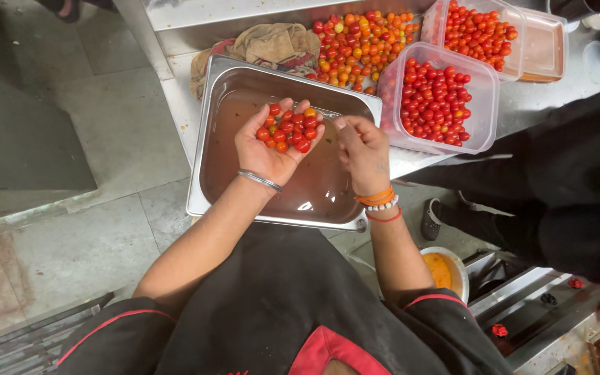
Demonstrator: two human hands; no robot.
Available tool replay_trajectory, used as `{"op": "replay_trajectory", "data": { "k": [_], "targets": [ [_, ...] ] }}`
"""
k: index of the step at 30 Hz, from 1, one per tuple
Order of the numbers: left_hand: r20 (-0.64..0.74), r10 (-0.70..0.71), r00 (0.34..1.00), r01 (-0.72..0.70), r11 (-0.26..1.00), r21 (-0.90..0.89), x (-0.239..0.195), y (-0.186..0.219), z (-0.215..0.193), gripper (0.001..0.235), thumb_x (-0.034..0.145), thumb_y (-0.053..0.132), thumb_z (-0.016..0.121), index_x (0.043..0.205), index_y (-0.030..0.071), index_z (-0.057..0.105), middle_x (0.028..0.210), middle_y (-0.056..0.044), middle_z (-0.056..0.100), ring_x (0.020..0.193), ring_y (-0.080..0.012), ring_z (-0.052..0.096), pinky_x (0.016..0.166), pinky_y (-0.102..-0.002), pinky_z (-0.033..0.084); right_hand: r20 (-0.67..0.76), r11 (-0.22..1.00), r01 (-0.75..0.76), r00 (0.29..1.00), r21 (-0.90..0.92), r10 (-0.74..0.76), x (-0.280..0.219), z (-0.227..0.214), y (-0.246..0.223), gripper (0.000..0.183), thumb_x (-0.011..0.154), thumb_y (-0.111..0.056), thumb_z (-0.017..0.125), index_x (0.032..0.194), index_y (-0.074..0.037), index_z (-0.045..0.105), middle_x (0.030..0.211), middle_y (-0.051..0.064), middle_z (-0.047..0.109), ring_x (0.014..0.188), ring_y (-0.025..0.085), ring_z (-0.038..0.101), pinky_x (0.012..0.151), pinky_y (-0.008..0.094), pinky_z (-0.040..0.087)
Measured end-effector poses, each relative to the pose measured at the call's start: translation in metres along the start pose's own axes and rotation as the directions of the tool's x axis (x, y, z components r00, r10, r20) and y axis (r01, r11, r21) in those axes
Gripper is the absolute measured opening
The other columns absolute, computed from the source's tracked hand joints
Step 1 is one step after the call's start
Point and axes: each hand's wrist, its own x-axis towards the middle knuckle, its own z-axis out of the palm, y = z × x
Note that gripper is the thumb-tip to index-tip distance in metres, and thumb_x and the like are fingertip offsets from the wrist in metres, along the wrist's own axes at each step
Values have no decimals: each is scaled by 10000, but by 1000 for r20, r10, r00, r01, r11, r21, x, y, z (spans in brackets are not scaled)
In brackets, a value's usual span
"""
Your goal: The person washes cherry tomatoes in a metal tray filled with water, rubbing them by hand and transferring them to a plastic container. The person repeatedly scoops tomatoes from the water, inspects them, and places them into a nearby container.
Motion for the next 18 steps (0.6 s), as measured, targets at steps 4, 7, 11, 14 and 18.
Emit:
{"op": "replay_trajectory", "data": {
  "k": [4,7,11,14,18],
  "targets": [
    [11,-27,1000,27,1000,5,-1,-2,0,350,1030,302,519,1181,4,625,1334,-223,628,1263,-452,590,1101,-629,482,136,928,-336,939,164,316,9,-5,-3,197,1025,-239,637,1067,-55,695,727,-33,508,521,43,397,424,189,256],
    [15,-43,999,43,999,-1,-1,-2,0,346,1028,310,518,1180,19,628,1317,-216,635,1252,-463,588,1080,-609,491,213,884,-419,901,206,378,13,-10,-2,207,997,-258,628,1070,-77,698,706,-22,503,496,51,383,408,187,262],
    [68,-61,996,61,998,4,-1,-4,-1,351,1046,313,520,1204,17,624,1337,-211,629,1267,-458,578,1083,-590,491,293,835,-468,874,288,389,15,-19,12,202,1051,-267,634,997,-75,607,759,-4,519,539,66,400,423,189,282],
    [63,-54,997,54,999,3,-2,-4,0,351,1047,312,517,1217,21,617,1345,-210,624,1276,-458,574,1090,-589,489,380,653,-532,846,539,375,15,-29,24,169,1046,-255,608,1039,-86,613,770,-9,505,562,73,415,439,182,316],
    [56,-35,998,34,999,14,-3,-4,5,358,1046,318,509,1228,25,603,1350,-221,622,1270,-463,570,1088,-590,485,528,473,-566,819,676,224,12,-42,28,250,1053,-247,551,1138,-21,617,842,13,517,663,105,468,508,201,377]
  ]
}}
